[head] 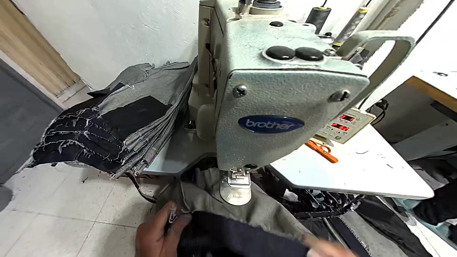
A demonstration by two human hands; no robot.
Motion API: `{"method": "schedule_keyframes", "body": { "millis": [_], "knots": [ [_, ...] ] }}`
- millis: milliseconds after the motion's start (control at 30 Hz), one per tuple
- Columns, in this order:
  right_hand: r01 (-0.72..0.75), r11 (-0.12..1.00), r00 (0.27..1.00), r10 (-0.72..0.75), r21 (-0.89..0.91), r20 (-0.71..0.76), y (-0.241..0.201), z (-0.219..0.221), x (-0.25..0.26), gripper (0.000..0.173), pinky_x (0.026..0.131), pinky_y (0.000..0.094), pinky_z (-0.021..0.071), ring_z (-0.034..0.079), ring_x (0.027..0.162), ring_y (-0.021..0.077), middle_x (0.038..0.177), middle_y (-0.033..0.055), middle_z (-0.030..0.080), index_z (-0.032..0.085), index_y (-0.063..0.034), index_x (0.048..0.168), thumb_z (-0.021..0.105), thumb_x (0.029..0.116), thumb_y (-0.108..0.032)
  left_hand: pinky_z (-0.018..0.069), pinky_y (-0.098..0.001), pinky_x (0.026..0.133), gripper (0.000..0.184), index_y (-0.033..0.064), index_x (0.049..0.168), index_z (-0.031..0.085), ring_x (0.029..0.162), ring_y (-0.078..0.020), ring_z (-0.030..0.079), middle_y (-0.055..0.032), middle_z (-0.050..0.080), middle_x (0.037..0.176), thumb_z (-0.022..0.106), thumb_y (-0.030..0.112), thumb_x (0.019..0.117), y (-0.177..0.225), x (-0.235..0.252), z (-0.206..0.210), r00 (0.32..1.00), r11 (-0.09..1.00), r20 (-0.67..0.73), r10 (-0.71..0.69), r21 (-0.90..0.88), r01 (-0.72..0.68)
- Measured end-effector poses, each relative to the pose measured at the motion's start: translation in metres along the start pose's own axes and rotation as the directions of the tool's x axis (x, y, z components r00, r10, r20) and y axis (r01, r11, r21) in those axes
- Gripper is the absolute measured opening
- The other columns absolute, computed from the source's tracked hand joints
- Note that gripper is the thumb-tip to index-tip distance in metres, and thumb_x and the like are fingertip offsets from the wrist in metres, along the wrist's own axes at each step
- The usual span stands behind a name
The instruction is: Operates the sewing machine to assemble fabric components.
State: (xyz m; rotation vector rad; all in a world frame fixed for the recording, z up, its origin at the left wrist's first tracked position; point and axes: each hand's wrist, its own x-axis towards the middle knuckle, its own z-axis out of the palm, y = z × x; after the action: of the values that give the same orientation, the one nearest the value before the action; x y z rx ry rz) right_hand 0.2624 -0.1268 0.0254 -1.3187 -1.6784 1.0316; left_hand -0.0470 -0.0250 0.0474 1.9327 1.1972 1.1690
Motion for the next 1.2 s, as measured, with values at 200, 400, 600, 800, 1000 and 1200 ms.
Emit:
{"method": "schedule_keyframes", "body": {
  "millis": [200, 400, 600, 800, 1000, 1200],
  "knots": [
    [-0.016, 0.739, 0.965, -0.165, -0.674, -0.204, 0.053, -0.056, 0.081, 0.044, 0.044, 0.0422, 0.0458, 0.058, 0.049, 0.0221, 0.055, 0.0065, 0.053, 0.064, -0.004, 0.079, 0.045, 0.1043, -0.035, 0.0568, -0.0346, 0.084, 0.03, 0.0, 0.103, 0.07, 0.087, -0.0101, 0.068, -0.0059, 0.07, 0.091, 0.051, 0.023, 0.1052, -0.038, 0.059, 0.056, 0.813, 0.795, 0.263, -0.519, -0.2, 0.572],
    [-0.201, 0.618, 0.899, -0.192, -0.761, -0.393, 0.082, -0.067, 0.151, 0.016, 0.055, 0.0602, 0.0486, 0.066, 0.067, 0.0463, 0.07, 0.0227, 0.061, 0.064, 0.003, 0.091, 0.062, 0.1006, -0.01, 0.0549, -0.0487, 0.091, 0.026, -0.0101, 0.114, 0.067, 0.099, -0.0337, 0.069, -0.0264, 0.07, 0.105, 0.064, 0.009, 0.0969, -0.1, 0.13, 0.109, 0.975, 0.981, 0.15, -0.163, 0.132, 0.144],
    [-0.011, 0.585, 0.9, -0.348, -0.811, -0.263, 0.102, -0.051, 0.117, 0.032, 0.046, 0.045, 0.051, 0.067, 0.056, 0.0307, 0.061, 0.0126, 0.06, 0.065, -0.0026, 0.08, 0.051, 0.0989, -0.025, 0.0522, -0.0272, 0.09, 0.02, -0.0045, 0.112, 0.066, 0.098, -0.007, 0.064, -0.0086, 0.068, 0.1, 0.053, 0.005, 0.0997, -0.056, 0.098, 0.077, 0.865, 0.896, 0.352, -0.357, -0.134, 0.424],
    [-0.04, 0.614, 0.902, -0.317, -0.788, -0.293, 0.067, -0.064, 0.13, 0.021, 0.048, 0.046, 0.0511, 0.066, 0.056, 0.033, 0.063, 0.0173, 0.062, 0.067, 0.003, 0.083, 0.062, 0.0948, -0.013, 0.0475, -0.0316, 0.094, 0.025, -0.0133, 0.119, 0.059, 0.102, -0.0156, 0.058, -0.0193, 0.062, 0.112, 0.048, 0.002, 0.1019, -0.043, 0.111, 0.074, 0.751, 0.799, 0.327, -0.574, 0.024, 0.601],
    [-0.004, 0.587, 0.884, -0.377, -0.81, -0.277, 0.068, -0.066, 0.13, 0.022, 0.047, 0.0409, 0.0506, 0.066, 0.055, 0.0285, 0.063, 0.0147, 0.061, 0.068, 0.002, 0.086, 0.057, 0.0954, -0.014, 0.0494, -0.0344, 0.094, 0.025, -0.0113, 0.114, 0.065, 0.104, -0.0179, 0.062, -0.0204, 0.067, 0.108, 0.057, 0.003, 0.096, -0.047, 0.104, 0.073, 0.832, 0.871, 0.278, -0.48, 0.037, 0.49],
    [-0.01, 0.594, 0.873, -0.388, -0.805, -0.297, 0.087, -0.068, 0.12, 0.032, 0.046, 0.037, 0.0493, 0.065, 0.053, 0.0251, 0.06, 0.0119, 0.059, 0.065, -0.0009, 0.079, 0.053, 0.0989, -0.023, 0.0508, -0.0319, 0.091, 0.022, -0.0077, 0.108, 0.069, 0.098, -0.0135, 0.064, -0.0158, 0.07, 0.101, 0.061, 0.008, 0.0948, -0.044, 0.104, 0.069, 0.891, 0.934, 0.288, -0.35, 0.043, 0.354]
  ]
}}
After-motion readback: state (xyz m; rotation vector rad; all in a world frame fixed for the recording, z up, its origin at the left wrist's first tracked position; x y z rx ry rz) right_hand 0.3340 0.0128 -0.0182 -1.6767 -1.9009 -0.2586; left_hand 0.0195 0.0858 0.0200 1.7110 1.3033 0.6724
